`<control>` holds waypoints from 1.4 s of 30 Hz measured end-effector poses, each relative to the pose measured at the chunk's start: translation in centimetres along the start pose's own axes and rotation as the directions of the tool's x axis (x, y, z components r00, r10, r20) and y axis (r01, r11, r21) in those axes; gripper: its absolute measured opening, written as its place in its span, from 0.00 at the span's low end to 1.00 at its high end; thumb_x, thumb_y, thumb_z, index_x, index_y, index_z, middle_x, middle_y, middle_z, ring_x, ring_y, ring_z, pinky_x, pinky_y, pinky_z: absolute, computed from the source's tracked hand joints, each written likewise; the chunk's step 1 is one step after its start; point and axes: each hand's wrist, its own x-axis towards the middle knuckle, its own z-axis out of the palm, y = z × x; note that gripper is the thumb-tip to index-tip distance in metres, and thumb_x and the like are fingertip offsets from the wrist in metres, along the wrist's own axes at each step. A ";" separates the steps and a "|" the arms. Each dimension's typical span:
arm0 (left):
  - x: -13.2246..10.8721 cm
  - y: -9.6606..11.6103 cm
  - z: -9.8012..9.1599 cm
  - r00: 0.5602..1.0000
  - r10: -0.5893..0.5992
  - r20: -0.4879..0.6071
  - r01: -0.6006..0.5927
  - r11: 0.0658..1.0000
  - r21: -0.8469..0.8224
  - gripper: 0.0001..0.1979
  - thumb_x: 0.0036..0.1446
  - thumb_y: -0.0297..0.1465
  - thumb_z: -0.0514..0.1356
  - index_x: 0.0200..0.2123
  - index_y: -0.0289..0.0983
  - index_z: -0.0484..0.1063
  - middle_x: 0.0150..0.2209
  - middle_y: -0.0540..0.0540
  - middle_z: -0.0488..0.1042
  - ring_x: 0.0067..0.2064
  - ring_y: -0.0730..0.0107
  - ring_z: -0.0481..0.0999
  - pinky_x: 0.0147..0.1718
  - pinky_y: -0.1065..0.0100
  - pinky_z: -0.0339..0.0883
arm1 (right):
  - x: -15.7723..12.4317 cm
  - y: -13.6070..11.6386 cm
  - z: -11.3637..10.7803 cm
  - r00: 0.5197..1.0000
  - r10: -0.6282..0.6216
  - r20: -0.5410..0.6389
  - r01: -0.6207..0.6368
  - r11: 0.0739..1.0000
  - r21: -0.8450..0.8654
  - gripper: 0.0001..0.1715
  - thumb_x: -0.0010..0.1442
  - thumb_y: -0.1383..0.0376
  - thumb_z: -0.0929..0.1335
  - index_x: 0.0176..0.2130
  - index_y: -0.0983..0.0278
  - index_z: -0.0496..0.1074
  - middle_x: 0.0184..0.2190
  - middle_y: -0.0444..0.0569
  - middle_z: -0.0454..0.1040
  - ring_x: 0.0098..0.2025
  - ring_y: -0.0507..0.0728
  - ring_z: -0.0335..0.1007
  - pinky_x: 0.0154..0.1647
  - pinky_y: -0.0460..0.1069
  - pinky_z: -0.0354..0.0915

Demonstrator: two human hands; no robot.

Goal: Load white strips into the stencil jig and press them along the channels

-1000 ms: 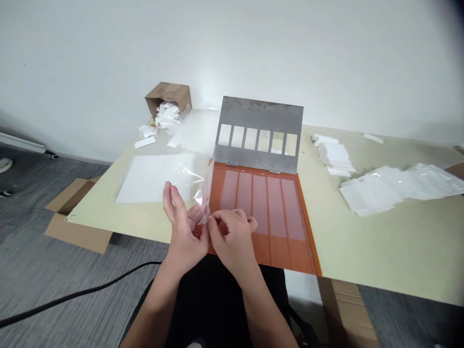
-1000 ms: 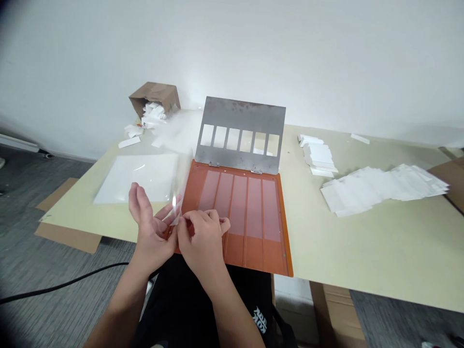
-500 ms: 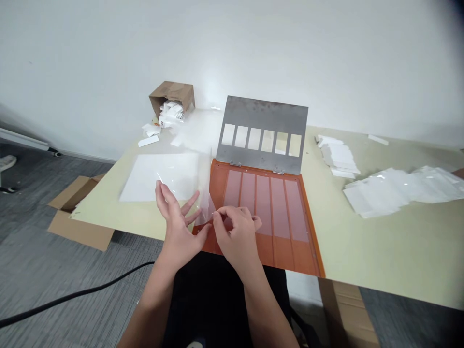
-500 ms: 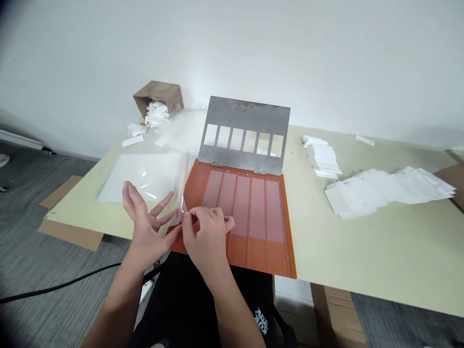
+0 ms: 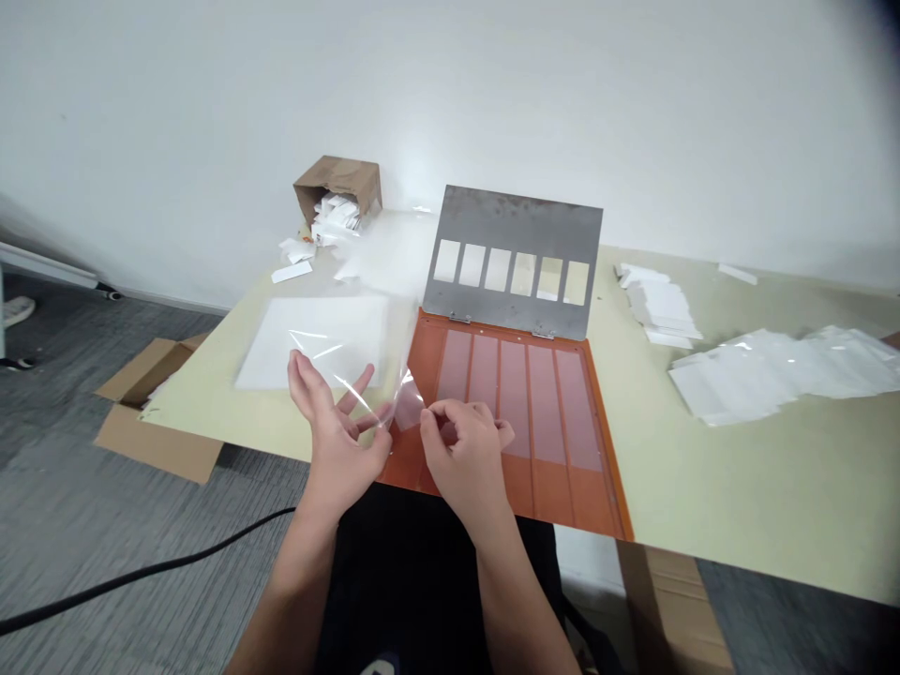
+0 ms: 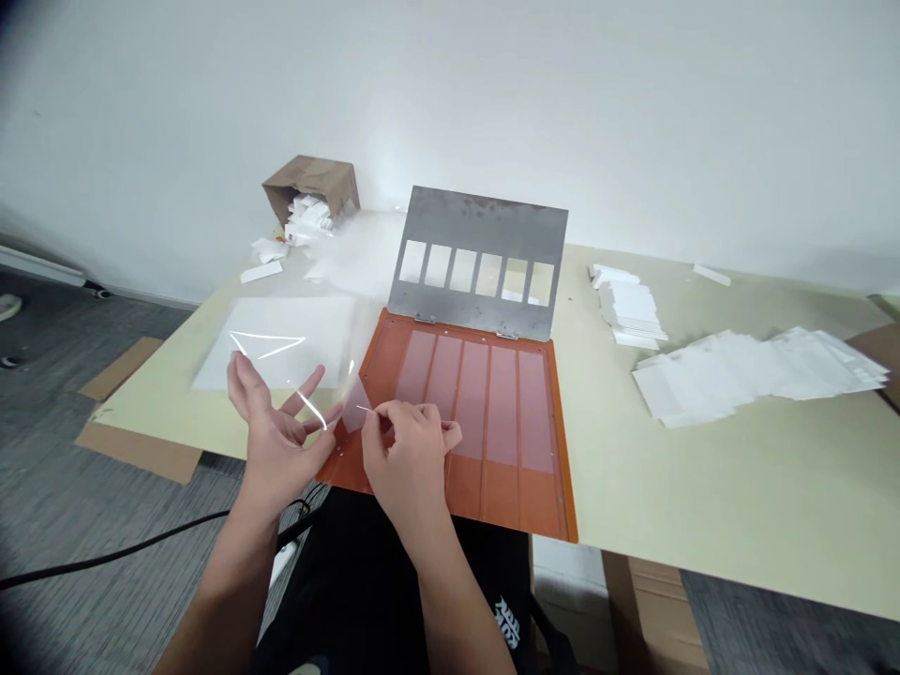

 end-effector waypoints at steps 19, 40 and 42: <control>0.5 -1.0 -0.1 0.993 -0.064 -0.100 0.051 0.990 -0.133 0.64 0.42 0.28 0.74 0.67 0.67 0.32 0.70 0.48 0.15 0.68 0.38 0.57 0.43 0.58 0.80 | -1.0 0.7 1.4 0.997 -0.006 -0.075 -0.006 0.987 -0.163 0.12 0.63 0.65 0.64 0.29 0.60 0.72 0.29 0.42 0.78 0.38 0.57 0.65 0.46 0.56 0.42; 0.9 -1.4 0.1 0.981 -0.084 -0.174 0.060 0.989 -0.139 0.63 0.40 0.36 0.76 0.67 0.64 0.36 0.70 0.45 0.17 0.67 0.40 0.60 0.42 0.60 0.80 | -1.8 0.6 1.7 0.994 0.047 -0.097 -0.065 0.979 -0.193 0.13 0.62 0.64 0.63 0.27 0.61 0.70 0.27 0.43 0.77 0.36 0.57 0.64 0.47 0.58 0.43; 1.0 -1.5 0.1 0.979 -0.088 -0.182 0.063 0.988 -0.142 0.63 0.40 0.37 0.76 0.67 0.63 0.36 0.70 0.45 0.16 0.66 0.40 0.60 0.42 0.61 0.80 | -1.9 0.6 1.8 0.994 0.044 -0.099 -0.062 0.980 -0.189 0.13 0.62 0.64 0.63 0.27 0.61 0.70 0.26 0.42 0.77 0.36 0.57 0.64 0.47 0.58 0.43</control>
